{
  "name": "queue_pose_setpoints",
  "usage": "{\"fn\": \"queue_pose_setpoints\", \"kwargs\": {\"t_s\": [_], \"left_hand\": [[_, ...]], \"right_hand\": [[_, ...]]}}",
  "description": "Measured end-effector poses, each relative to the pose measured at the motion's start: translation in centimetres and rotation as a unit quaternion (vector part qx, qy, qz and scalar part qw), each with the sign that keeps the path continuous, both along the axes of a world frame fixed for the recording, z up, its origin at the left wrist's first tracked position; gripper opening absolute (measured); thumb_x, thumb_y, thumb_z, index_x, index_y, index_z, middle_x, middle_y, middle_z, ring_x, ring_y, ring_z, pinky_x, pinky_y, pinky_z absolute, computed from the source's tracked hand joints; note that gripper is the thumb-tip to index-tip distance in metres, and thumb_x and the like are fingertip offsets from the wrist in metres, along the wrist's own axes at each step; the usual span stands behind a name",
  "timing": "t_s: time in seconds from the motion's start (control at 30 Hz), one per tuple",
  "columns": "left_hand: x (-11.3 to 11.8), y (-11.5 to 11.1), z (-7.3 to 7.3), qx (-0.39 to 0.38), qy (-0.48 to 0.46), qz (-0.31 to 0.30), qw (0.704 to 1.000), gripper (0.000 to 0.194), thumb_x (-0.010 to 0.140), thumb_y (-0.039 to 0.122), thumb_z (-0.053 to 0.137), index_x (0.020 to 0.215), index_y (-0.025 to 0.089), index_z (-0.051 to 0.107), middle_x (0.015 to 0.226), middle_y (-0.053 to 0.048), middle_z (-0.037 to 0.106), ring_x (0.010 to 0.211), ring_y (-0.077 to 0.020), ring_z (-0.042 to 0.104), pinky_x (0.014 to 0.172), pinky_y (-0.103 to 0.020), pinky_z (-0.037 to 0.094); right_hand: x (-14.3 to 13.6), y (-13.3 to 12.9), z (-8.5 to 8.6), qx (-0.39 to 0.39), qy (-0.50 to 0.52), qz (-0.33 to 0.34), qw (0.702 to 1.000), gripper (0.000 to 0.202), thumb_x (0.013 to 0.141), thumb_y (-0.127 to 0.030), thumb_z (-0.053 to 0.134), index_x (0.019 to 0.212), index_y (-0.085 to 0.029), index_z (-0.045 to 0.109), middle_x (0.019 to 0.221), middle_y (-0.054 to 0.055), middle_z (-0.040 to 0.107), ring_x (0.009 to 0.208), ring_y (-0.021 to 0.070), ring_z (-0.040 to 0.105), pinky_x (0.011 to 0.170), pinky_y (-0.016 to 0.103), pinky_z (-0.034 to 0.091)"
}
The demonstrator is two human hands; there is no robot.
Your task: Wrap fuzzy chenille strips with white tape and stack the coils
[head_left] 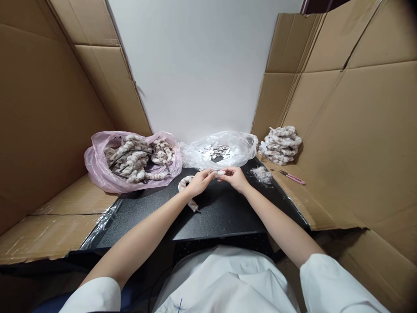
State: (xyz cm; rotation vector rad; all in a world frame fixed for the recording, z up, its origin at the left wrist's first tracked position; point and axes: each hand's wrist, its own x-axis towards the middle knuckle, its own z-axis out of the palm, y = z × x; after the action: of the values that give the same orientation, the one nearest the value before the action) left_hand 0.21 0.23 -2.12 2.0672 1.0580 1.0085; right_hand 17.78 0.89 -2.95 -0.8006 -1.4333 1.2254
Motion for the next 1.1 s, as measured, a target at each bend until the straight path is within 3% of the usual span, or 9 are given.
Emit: {"fn": "queue_pose_setpoints", "kwargs": {"t_s": [0.4, 0.6, 0.8, 0.97, 1.1], "left_hand": [[0.3, -0.1, -0.1, -0.003, 0.008, -0.025, 1.000, 0.029, 0.088, 0.040, 0.041, 0.070, 0.017, 0.048, 0.065, 0.002, 0.046, 0.065, -0.0131, 0.043, 0.064, -0.026, 0.036], [0.4, -0.7, 0.4, -0.033, -0.009, -0.052, 0.998, 0.035, 0.089, 0.045, 0.040, 0.066, 0.018, 0.044, 0.060, 0.003, 0.040, 0.060, -0.0126, 0.040, 0.056, -0.024, 0.033], [0.4, -0.2, -0.2, -0.065, -0.043, -0.041, 0.996, 0.041, 0.085, 0.052, 0.046, 0.065, 0.017, 0.044, 0.059, 0.004, 0.036, 0.054, -0.0094, 0.033, 0.051, -0.023, 0.027], [0.1, 0.7, -1.2, -0.118, -0.132, -0.041, 0.983, 0.042, 0.082, 0.057, 0.048, 0.069, 0.018, 0.042, 0.056, 0.007, 0.030, 0.049, -0.0071, 0.026, 0.046, -0.021, 0.022], [0.0, 0.7, -1.2, -0.104, -0.136, -0.036, 0.984, 0.042, 0.081, 0.057, 0.048, 0.069, 0.018, 0.041, 0.058, 0.006, 0.031, 0.049, -0.0072, 0.028, 0.046, -0.021, 0.023]], "right_hand": [[-0.7, -0.2, -0.5, 0.040, -0.053, -0.043, 0.997, 0.033, 0.052, -0.042, 0.080, 0.069, -0.015, 0.070, 0.063, 0.003, 0.070, 0.054, 0.0186, 0.065, 0.057, 0.033, 0.056], [-0.7, -0.4, -0.7, 0.093, -0.119, -0.072, 0.986, 0.017, 0.061, -0.030, 0.071, 0.067, -0.014, 0.069, 0.057, 0.001, 0.065, 0.049, 0.0139, 0.057, 0.049, 0.026, 0.048], [-1.0, -0.6, -0.7, 0.157, -0.164, -0.087, 0.970, 0.015, 0.066, -0.025, 0.066, 0.075, -0.014, 0.070, 0.065, 0.002, 0.068, 0.057, 0.0137, 0.058, 0.056, 0.025, 0.046], [-0.7, -0.5, -0.5, 0.135, -0.125, -0.076, 0.980, 0.040, 0.061, -0.033, 0.076, 0.096, -0.016, 0.067, 0.075, 0.004, 0.070, 0.065, 0.0164, 0.064, 0.066, 0.029, 0.052], [-0.3, -0.6, -0.1, 0.109, -0.090, -0.103, 0.985, 0.033, 0.060, -0.040, 0.077, 0.082, -0.016, 0.069, 0.073, 0.006, 0.071, 0.065, 0.0188, 0.066, 0.067, 0.032, 0.055]]}}
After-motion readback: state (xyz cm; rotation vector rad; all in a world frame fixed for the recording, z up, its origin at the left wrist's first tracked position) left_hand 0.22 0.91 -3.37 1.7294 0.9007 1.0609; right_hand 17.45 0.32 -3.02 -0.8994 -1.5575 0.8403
